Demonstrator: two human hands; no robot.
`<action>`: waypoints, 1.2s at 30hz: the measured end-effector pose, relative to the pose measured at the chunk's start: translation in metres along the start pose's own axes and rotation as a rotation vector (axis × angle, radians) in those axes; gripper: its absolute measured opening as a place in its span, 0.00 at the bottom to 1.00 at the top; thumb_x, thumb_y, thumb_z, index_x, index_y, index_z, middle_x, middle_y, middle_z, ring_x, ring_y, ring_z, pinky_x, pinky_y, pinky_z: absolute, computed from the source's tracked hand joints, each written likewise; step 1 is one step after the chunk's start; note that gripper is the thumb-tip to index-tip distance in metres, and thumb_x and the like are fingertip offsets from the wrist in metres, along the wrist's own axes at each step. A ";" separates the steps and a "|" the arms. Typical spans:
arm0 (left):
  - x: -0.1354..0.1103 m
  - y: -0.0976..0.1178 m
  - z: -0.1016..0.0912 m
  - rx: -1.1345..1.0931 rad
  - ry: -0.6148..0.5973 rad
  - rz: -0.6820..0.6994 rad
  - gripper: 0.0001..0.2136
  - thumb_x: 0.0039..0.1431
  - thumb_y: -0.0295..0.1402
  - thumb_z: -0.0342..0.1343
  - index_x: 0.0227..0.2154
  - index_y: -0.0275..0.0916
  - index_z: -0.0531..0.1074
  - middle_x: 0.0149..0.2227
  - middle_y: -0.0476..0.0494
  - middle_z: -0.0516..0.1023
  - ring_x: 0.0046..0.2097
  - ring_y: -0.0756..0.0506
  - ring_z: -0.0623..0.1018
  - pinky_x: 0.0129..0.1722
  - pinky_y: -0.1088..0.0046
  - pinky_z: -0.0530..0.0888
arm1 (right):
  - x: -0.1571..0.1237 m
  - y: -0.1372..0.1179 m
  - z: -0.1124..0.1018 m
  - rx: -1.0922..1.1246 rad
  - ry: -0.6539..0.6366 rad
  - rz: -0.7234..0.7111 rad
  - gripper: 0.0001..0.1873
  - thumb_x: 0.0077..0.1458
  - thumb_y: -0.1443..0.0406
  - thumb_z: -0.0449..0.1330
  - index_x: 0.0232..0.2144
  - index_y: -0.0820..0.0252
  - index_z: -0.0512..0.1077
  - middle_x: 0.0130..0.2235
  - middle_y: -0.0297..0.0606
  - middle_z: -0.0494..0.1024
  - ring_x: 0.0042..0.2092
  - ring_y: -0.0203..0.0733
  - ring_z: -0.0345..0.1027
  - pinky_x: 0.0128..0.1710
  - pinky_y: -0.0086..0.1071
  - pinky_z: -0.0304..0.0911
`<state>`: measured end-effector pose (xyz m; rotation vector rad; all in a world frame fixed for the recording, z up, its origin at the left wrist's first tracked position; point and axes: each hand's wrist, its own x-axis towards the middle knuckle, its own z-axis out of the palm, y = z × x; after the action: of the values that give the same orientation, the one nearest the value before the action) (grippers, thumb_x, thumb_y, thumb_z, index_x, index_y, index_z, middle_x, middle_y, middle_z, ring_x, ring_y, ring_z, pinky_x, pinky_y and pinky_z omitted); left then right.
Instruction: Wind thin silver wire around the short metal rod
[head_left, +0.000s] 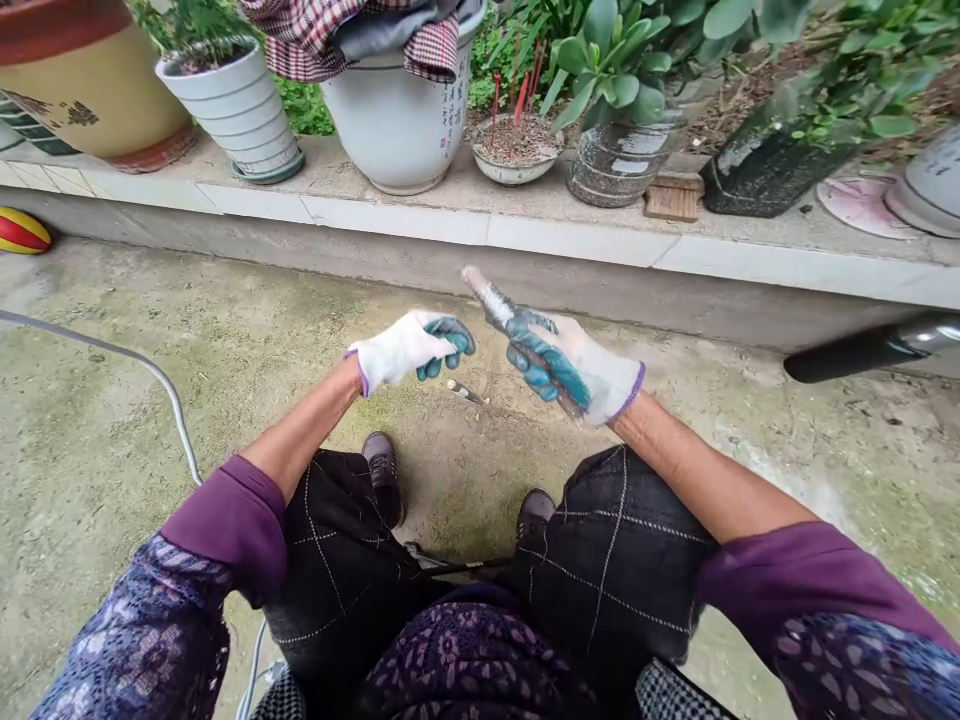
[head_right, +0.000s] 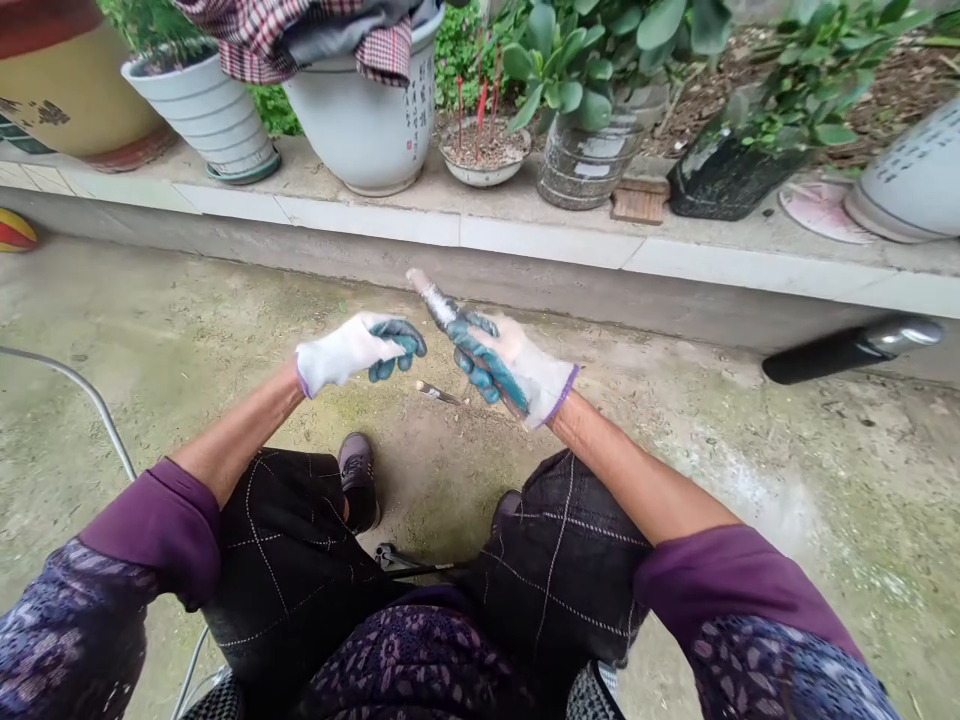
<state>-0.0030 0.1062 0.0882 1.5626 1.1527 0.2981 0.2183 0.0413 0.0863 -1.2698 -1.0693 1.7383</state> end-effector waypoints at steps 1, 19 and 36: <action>-0.002 -0.004 0.002 0.021 -0.014 -0.013 0.07 0.54 0.24 0.59 0.35 0.38 0.80 0.26 0.49 0.78 0.19 0.55 0.70 0.19 0.80 0.66 | 0.001 0.003 0.000 -0.007 -0.032 0.024 0.20 0.55 0.49 0.65 0.35 0.54 0.64 0.22 0.25 0.64 0.17 0.30 0.50 0.12 0.25 0.48; -0.044 -0.029 0.008 0.257 -0.034 -0.082 0.08 0.58 0.32 0.54 0.35 0.39 0.78 0.31 0.50 0.78 0.32 0.50 0.73 0.34 0.77 0.69 | 0.055 0.027 0.004 -0.120 -0.148 0.357 0.18 0.49 0.53 0.67 0.38 0.56 0.71 0.20 0.27 0.66 0.17 0.32 0.54 0.13 0.26 0.52; -0.053 -0.014 0.004 -0.178 0.242 0.044 0.07 0.58 0.26 0.54 0.36 0.35 0.77 0.25 0.52 0.74 0.21 0.54 0.70 0.18 0.80 0.66 | 0.016 0.010 0.044 0.006 0.043 -0.028 0.26 0.42 0.50 0.70 0.37 0.57 0.67 0.21 0.23 0.66 0.16 0.28 0.51 0.11 0.23 0.48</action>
<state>-0.0328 0.0609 0.0948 1.4235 1.2422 0.6158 0.1707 0.0424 0.0785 -1.2773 -1.0520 1.6850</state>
